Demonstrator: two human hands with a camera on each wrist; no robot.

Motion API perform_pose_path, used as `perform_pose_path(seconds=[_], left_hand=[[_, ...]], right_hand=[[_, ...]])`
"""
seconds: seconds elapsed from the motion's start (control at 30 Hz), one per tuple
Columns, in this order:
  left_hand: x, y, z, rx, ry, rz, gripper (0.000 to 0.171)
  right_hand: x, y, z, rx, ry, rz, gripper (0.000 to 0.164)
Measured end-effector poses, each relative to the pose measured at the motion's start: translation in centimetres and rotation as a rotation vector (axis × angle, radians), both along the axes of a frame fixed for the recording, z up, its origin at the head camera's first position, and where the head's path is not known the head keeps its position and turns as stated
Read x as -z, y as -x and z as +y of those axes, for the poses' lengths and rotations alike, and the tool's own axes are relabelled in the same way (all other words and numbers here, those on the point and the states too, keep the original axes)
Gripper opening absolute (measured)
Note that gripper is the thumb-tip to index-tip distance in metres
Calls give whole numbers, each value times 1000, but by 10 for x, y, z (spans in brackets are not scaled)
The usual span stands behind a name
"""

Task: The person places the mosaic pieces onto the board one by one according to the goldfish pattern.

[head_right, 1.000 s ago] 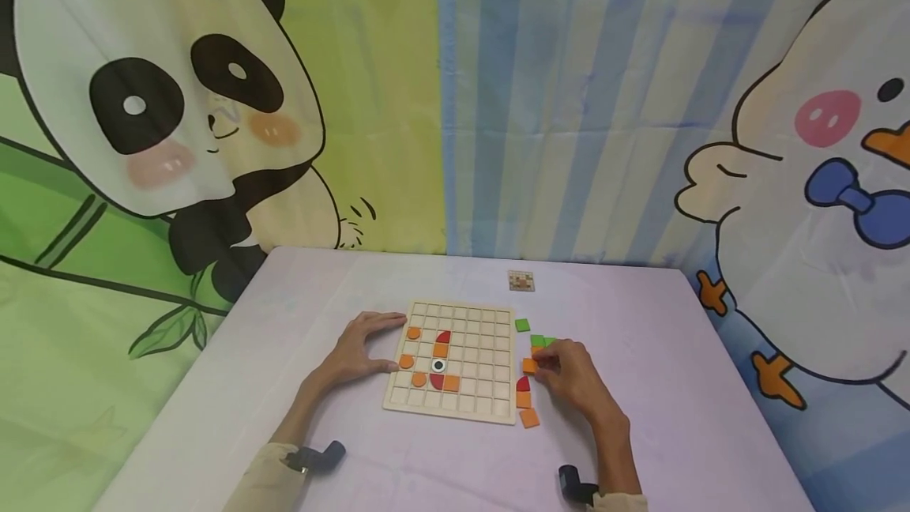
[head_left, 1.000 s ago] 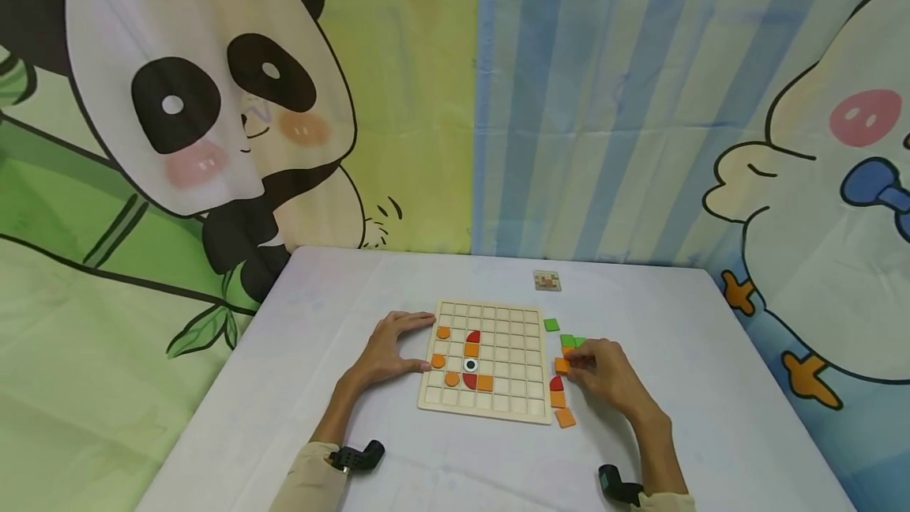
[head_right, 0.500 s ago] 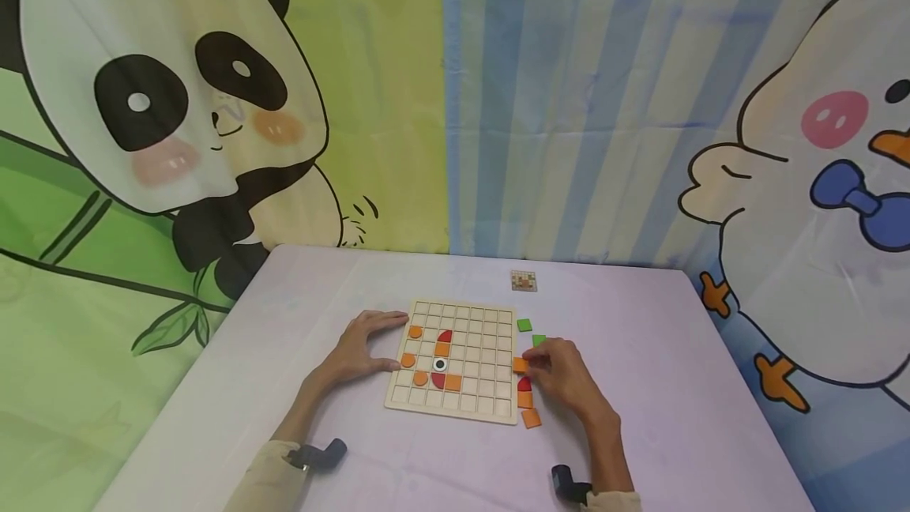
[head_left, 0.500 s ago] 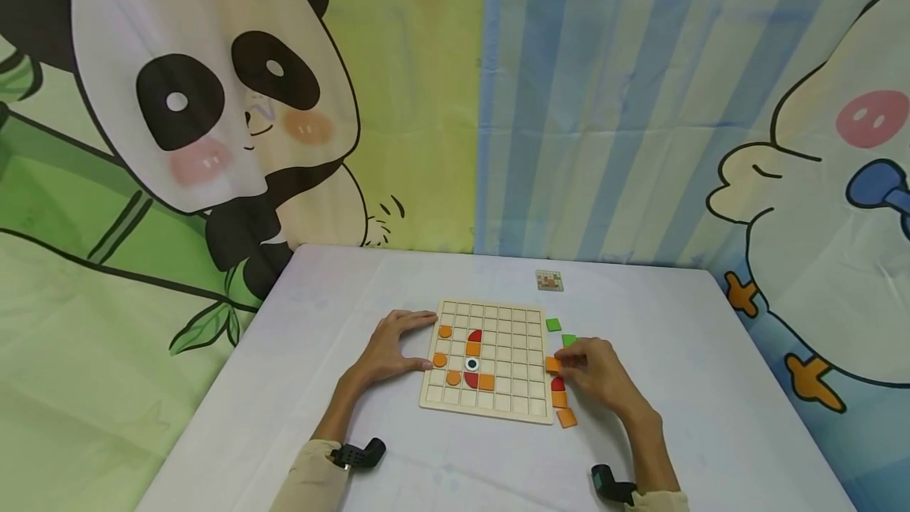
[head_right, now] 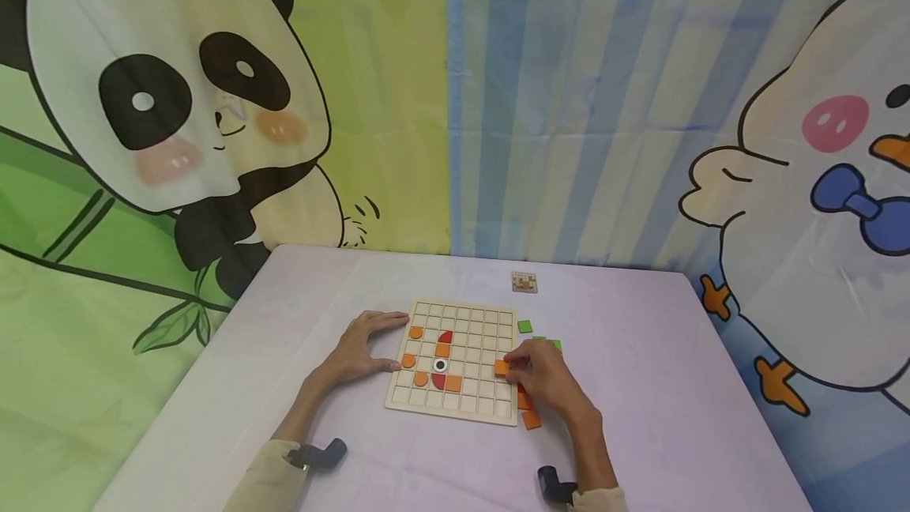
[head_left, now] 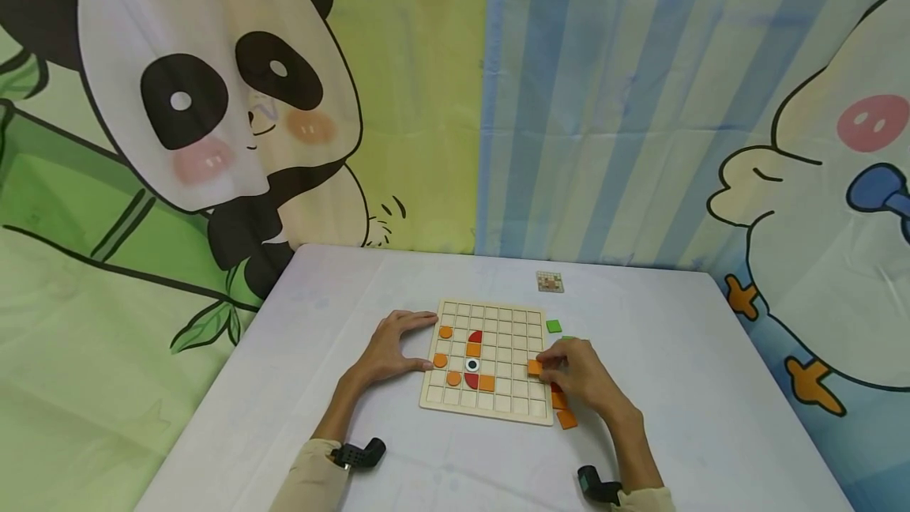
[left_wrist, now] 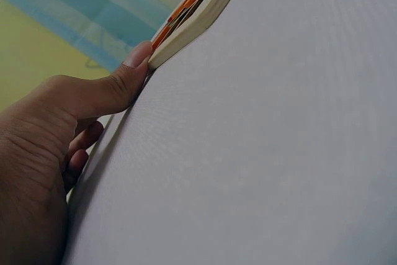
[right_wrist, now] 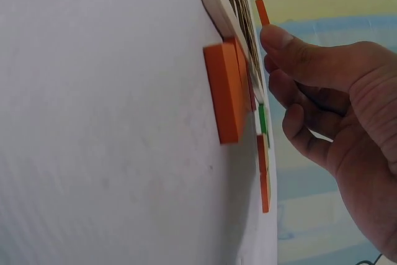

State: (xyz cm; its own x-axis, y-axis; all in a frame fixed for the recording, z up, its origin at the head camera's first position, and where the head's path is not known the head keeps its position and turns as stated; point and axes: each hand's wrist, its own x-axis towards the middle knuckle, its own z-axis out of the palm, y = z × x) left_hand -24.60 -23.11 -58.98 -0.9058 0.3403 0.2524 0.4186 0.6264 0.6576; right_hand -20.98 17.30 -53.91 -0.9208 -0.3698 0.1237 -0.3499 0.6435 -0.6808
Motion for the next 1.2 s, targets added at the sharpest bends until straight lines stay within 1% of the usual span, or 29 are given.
perform_pose_path(seconds=[0.2,0.37,0.53,0.73,0.93,1.2], left_hand=[[2,2,-1,0,10,13,89],[3,3,-1,3,12,11,89],[2,2,-1,3,4,6,90],[0,1,0,3,0,8,90],[0,1,0,0,4,11,89],[-3,-1,2,3,1,-17,90]], right_hand=[[1,0,-9,-39,23,33,25],[1,0,-14,-50,26,19,25],[-1,-2,-19,-49,20,-13,24],[-3,-2,-23,-57,19,-31,23],[-3,-1,-29,-64,14,-15,24],[-1,-1,-40,-51,5,-12,25]])
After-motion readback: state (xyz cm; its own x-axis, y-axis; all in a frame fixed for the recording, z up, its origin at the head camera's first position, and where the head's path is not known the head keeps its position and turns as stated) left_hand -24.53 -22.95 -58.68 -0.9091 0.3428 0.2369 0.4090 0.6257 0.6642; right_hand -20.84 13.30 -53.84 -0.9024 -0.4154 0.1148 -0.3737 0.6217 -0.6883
